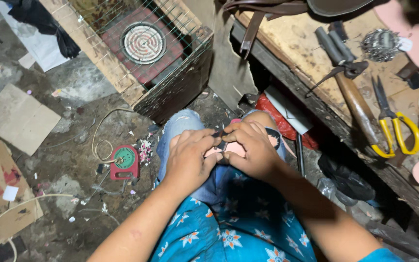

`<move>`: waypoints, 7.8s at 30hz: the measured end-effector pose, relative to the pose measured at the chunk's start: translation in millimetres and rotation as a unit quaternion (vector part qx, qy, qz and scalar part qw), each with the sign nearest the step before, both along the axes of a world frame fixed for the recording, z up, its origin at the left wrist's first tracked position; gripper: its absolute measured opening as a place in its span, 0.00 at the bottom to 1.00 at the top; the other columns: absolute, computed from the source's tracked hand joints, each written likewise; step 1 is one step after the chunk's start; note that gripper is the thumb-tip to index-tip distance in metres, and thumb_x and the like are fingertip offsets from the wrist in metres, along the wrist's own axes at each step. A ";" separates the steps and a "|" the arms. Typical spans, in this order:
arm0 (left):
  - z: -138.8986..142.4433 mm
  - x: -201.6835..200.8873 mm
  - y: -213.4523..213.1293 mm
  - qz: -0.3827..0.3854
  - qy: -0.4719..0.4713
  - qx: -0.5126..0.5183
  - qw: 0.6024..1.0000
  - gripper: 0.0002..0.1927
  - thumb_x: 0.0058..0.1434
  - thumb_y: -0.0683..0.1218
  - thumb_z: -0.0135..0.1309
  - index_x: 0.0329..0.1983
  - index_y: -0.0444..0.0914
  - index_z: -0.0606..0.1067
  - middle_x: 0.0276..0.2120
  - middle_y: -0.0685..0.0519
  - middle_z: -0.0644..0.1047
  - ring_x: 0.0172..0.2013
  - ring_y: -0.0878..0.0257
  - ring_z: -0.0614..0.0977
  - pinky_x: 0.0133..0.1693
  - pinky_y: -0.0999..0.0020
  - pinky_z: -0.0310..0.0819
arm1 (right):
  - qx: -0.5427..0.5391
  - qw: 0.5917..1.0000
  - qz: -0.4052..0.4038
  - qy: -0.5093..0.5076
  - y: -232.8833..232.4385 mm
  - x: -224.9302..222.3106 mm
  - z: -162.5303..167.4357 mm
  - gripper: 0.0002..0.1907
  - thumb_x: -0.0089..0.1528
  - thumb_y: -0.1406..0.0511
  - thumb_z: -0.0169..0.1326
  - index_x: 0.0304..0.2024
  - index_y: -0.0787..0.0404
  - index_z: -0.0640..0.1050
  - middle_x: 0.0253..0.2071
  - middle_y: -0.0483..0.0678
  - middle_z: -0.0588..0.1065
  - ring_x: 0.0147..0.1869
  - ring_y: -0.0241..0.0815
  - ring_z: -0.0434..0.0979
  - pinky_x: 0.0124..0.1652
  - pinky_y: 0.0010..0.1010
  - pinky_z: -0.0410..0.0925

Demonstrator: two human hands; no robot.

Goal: The person sits on the floor of a shoe workshop and assembles a shoe: they use pliers to fit a brown strap onto a black shoe upper, hammer the strap ends, hold the upper over a small burner to heat it, press the upper onto a shoe last, and fit a pink insole into the shoe.

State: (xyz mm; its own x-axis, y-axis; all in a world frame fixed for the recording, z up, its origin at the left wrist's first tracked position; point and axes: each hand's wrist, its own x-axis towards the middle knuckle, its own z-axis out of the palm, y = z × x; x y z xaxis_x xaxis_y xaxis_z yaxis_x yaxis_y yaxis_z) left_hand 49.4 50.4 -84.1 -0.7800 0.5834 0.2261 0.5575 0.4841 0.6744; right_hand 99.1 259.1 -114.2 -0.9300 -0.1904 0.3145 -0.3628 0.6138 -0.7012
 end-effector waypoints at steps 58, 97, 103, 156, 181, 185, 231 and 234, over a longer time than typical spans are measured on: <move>-6.8 -19.3 -14.8 -0.005 0.060 0.004 0.998 0.39 0.43 0.61 0.70 0.52 0.37 0.71 0.40 0.45 0.76 0.45 0.46 0.77 0.50 0.53 0.65 | -0.316 0.918 -0.240 -0.013 -10.5 90.3 62.3 0.23 0.67 0.64 0.52 0.64 0.64 0.71 0.53 0.60 0.78 0.54 0.49 0.80 0.51 0.34 0.71; -20.0 10.2 14.3 -0.181 -0.742 0.445 0.468 0.38 0.57 0.60 0.61 0.60 0.29 0.70 0.50 0.40 0.80 0.48 0.52 0.84 0.50 0.58 0.80 | 0.318 0.821 -0.468 0.071 145.1 46.2 46.5 0.20 0.58 0.61 0.62 0.52 0.58 0.81 0.49 0.55 0.76 0.54 0.60 0.75 0.52 0.50 0.67; -23.9 14.8 14.1 -0.198 -0.724 0.414 0.514 0.39 0.57 0.62 0.63 0.60 0.29 0.71 0.48 0.39 0.80 0.46 0.51 0.85 0.50 0.57 0.81 | -0.125 0.983 -0.134 -0.021 37.2 66.0 67.9 0.11 0.57 0.68 0.63 0.42 0.63 0.81 0.43 0.49 0.80 0.47 0.42 0.81 0.49 0.31 0.73; 42.7 -25.5 14.5 0.067 -0.486 0.378 0.785 0.21 0.60 0.49 0.60 0.51 0.33 0.72 0.39 0.47 0.81 0.37 0.63 0.83 0.39 0.67 0.80 | -0.513 0.766 0.082 -0.379 -3.3 49.5 8.5 0.32 0.66 0.61 0.51 0.70 0.61 0.59 0.60 0.49 0.72 0.61 0.38 0.75 0.56 0.32 0.69; 60.3 -13.1 25.2 -0.070 -0.416 0.453 0.786 0.29 0.58 0.42 0.64 0.62 0.34 0.67 0.49 0.52 0.76 0.51 0.65 0.78 0.56 0.67 0.73 | -0.700 0.518 -0.013 -0.491 11.7 75.3 -59.3 0.35 0.64 0.45 0.36 0.46 0.70 0.76 0.22 0.57 0.76 0.12 0.42 0.67 0.14 0.29 0.59; 62.0 -6.1 27.6 -0.056 -0.374 0.390 0.840 0.29 0.56 0.43 0.66 0.59 0.34 0.69 0.46 0.52 0.76 0.46 0.67 0.78 0.51 0.69 0.75 | -0.695 0.500 -0.001 -0.517 7.0 75.9 -67.8 0.31 0.66 0.48 0.36 0.47 0.70 0.74 0.22 0.59 0.76 0.16 0.44 0.70 0.18 0.27 0.62; -4.7 -46.7 -13.0 -0.040 -0.593 0.661 0.458 0.47 0.67 0.74 0.39 0.61 0.25 0.69 0.50 0.32 0.77 0.46 0.41 0.82 0.51 0.49 0.78 | 0.244 0.927 -0.270 -0.086 61.6 6.9 -12.7 0.14 0.61 0.55 0.58 0.40 0.57 0.84 0.42 0.51 0.80 0.53 0.51 0.77 0.55 0.42 0.64; -4.8 -45.9 -15.3 -0.046 -0.589 0.668 0.453 0.47 0.66 0.75 0.41 0.62 0.27 0.69 0.50 0.33 0.77 0.47 0.42 0.82 0.52 0.49 0.78 | 0.249 0.925 -0.272 -0.092 59.4 5.8 -11.6 0.14 0.61 0.55 0.58 0.40 0.57 0.84 0.42 0.50 0.81 0.53 0.51 0.77 0.55 0.42 0.64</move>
